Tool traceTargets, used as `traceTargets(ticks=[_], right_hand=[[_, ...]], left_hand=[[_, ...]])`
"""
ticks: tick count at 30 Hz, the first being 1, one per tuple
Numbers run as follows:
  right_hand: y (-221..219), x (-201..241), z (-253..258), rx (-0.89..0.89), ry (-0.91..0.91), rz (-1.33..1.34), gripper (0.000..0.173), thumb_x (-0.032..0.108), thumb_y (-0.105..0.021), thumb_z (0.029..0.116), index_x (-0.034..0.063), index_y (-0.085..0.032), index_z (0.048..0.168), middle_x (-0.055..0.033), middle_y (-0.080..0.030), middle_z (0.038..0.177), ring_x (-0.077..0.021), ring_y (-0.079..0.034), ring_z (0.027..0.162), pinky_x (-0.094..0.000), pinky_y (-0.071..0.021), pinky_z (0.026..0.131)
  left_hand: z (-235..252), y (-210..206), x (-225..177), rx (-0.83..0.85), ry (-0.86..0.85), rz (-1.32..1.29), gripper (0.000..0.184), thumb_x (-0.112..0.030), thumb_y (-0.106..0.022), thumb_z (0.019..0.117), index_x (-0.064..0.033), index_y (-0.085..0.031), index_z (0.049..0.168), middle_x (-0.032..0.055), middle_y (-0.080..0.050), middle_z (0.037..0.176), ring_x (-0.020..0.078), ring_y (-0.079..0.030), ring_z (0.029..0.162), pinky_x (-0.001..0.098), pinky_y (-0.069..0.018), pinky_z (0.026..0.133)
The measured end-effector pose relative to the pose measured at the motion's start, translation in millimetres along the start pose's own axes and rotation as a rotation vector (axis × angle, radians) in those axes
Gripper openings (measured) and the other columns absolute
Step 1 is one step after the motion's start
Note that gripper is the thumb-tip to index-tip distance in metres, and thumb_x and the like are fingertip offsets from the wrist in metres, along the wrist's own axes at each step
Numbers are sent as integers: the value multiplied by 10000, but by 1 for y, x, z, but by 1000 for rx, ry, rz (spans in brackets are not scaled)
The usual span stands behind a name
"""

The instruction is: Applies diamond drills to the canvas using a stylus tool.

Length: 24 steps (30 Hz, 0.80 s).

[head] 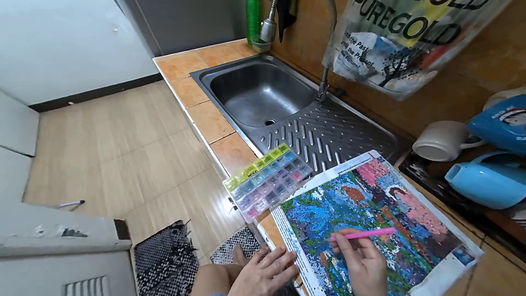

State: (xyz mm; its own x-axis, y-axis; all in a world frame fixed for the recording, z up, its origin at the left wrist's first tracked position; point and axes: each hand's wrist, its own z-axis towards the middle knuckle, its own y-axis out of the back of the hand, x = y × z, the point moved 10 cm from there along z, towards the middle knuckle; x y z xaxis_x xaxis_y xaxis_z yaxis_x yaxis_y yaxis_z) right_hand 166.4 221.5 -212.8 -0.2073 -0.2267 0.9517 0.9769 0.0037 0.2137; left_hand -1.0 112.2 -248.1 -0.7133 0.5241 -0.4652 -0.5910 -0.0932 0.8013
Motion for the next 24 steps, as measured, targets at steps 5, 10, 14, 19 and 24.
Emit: traceTargets(ticks=[5, 10, 14, 19, 24], right_hand=[[-5, 1, 2, 14, -19, 1, 107, -23, -573, 944, -79, -623, 1019, 15, -715, 850, 0, -694, 734, -180, -603, 695], [-13, 0, 0, 45, -24, -2, 110, -30, -577, 932, -84, -623, 1015, 14, -711, 838, 11, -684, 730, -172, -593, 690], [-14, 1, -1, 53, 7, -15, 107, -22, -589, 932, -84, -629, 1009, 15, -713, 847, 18, -678, 733, -165, -588, 695], [-2, -1, 6, -8, 39, -45, 110, -2, -590, 935, -77, -625, 1007, 19, -714, 857, 19, -688, 743, -161, -594, 696], [-2, -2, 7, -14, 26, -56, 117, 3, -598, 934, -82, -626, 1009, 17, -711, 849, 19, -686, 739, -162, -593, 692]], left_hand=[[0, 2, 0, -1, 9, -17, 439, 55, -581, 900, -169, -694, 1261, 56, -655, 1390, 257, -598, 1319, 451, -492, 1053], [0, 1, 0, -3, 9, -17, 453, 62, -581, 895, -169, -688, 1269, 54, -648, 1400, 255, -588, 1330, 445, -486, 1062], [-1, 0, 0, -5, 9, -17, 460, 67, -585, 892, -168, -688, 1273, 49, -645, 1405, 251, -581, 1338, 444, -474, 1077], [-1, 0, -1, -10, 4, -18, 467, 74, -592, 880, -164, -688, 1271, 54, -648, 1399, 252, -586, 1332, 436, -477, 1076], [-2, -1, -1, 1, 6, -27, 485, 87, -594, 871, -158, -684, 1280, 58, -641, 1408, 261, -577, 1342, 447, -474, 1079]])
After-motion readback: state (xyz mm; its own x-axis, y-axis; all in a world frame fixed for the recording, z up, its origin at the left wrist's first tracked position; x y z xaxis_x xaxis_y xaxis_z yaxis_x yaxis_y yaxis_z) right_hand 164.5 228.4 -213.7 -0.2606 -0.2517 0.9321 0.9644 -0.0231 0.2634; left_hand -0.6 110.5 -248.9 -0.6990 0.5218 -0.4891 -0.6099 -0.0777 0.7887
